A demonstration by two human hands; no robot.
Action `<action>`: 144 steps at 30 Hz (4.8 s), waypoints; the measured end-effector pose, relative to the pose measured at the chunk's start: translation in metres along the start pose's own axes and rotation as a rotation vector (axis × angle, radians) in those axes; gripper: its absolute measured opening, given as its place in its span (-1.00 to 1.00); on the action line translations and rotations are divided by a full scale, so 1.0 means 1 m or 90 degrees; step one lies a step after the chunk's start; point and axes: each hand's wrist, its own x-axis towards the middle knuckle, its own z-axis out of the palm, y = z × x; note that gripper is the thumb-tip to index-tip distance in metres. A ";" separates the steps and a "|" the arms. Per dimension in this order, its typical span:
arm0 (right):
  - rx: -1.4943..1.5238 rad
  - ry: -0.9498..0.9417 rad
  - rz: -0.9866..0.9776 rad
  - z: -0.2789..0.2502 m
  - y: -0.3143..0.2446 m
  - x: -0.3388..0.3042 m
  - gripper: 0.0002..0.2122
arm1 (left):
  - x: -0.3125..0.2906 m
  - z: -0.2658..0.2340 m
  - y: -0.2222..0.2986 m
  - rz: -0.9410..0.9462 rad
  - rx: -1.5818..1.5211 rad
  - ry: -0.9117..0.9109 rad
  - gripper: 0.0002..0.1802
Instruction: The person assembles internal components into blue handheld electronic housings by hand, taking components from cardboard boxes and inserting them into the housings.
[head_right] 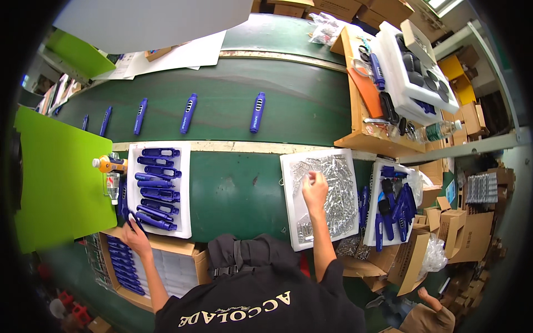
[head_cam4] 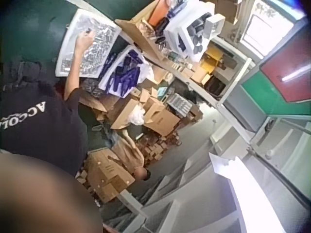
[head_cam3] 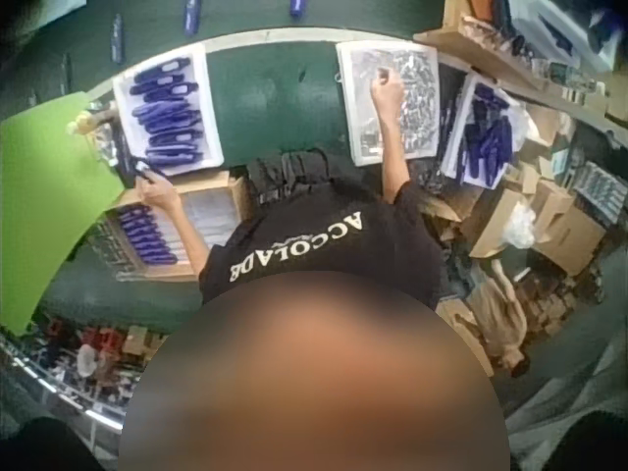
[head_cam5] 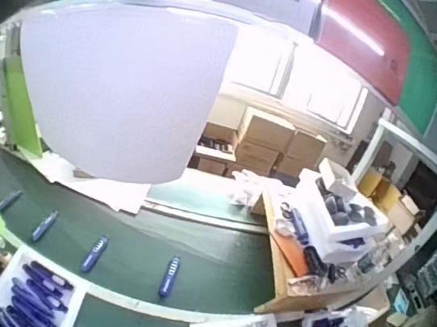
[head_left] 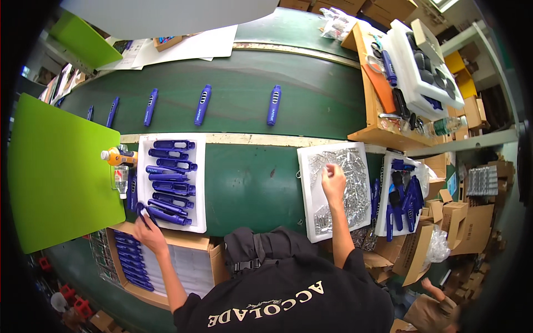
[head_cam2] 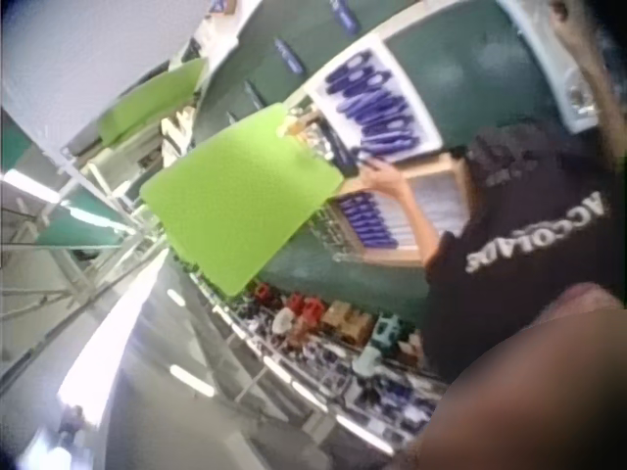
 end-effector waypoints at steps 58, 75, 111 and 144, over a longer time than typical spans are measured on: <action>0.602 -0.250 0.091 -0.047 -0.115 -0.148 -0.88 | -0.121 -0.082 0.280 -0.270 -0.980 -0.608 -0.50; 0.125 -0.310 -0.565 -0.085 -0.182 -0.092 -0.77 | -0.115 -0.088 0.263 -0.097 -0.970 -0.719 -0.71; 0.734 -0.326 0.056 -0.029 -0.174 -0.139 -0.76 | -0.124 -0.098 0.295 -0.123 -0.867 -0.414 -0.79; 0.538 -0.345 0.088 0.016 -0.150 -0.116 -0.51 | -0.099 -0.042 0.264 -0.018 -0.658 -0.565 -0.26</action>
